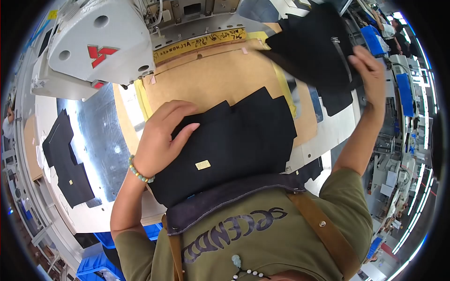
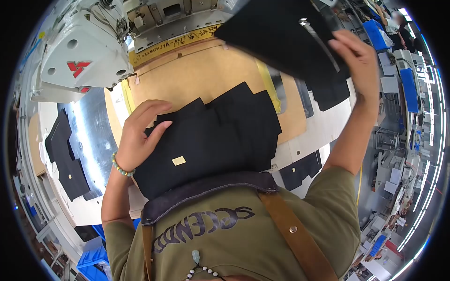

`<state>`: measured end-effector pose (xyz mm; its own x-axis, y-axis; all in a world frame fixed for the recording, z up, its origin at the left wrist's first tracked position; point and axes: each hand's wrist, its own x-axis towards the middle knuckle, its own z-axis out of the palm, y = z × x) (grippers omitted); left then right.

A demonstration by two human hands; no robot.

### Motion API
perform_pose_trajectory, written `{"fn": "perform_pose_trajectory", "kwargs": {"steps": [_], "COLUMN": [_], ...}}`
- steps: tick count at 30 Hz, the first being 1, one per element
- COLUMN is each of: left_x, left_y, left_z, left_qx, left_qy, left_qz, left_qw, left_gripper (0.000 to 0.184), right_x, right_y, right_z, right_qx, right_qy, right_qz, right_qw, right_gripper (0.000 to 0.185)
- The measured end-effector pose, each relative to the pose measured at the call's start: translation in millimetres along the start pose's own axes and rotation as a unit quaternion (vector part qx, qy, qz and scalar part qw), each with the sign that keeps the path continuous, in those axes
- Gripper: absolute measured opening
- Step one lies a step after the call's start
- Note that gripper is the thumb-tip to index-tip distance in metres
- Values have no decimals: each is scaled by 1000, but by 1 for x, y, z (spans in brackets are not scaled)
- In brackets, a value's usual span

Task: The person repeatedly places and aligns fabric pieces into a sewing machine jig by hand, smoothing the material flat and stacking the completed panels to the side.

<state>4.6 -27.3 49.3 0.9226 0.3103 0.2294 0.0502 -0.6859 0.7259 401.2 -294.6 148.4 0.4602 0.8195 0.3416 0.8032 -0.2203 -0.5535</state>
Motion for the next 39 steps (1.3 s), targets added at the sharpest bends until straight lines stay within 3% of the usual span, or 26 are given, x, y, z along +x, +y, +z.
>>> {"fn": "perform_pose_trajectory", "kwargs": {"steps": [1,3,6,9,11,14,17,20,22,24,27,35,39], "left_x": [3,8,13,14,6,-15,-29,-28,-27,-26,-26,-35,-38], "left_y": [0,1,1,11,26,53,83,102,109,113,115,104,103], "left_z": [3,7,10,3,-15,-55,-82,-92,-95,-96,-100,-96,-90], "left_qx": [5,12,14,22,9,7,1,-12,-12,-10,-1,42,47], "left_qy": [0,-2,-3,28,154,256,236,210,208,207,211,217,218], "left_qz": [12,35,49,74,66,132,244,294,302,309,306,313,303], "left_qw": [1000,999,999,997,986,958,941,933,930,928,928,924,927], "left_gripper": [29,30,29,31,28,28,28,28,28,28,27,27,27], "right_x": [3,20,26,56,82,112,126,118,100,74,49,23,23], "right_y": [-2,-4,61,91,93,105,65,-23,-91,-157,-217,-240,-232], "right_z": [13,41,98,126,138,159,151,98,57,22,9,-4,-3], "right_qx": [-16,-41,-38,-15,-29,-123,-122,-62,-16,20,26,-23,-21], "right_qy": [-22,-209,-181,-193,-188,-110,-9,68,102,110,98,141,156], "right_qz": [-4,75,29,99,82,-38,-109,-205,-342,-499,-621,-671,-667], "right_qw": [1000,974,982,976,978,986,986,974,934,859,777,728,728], "right_gripper": [23,26,26,27,30,26,27,28,29,30,30,33,34]}}
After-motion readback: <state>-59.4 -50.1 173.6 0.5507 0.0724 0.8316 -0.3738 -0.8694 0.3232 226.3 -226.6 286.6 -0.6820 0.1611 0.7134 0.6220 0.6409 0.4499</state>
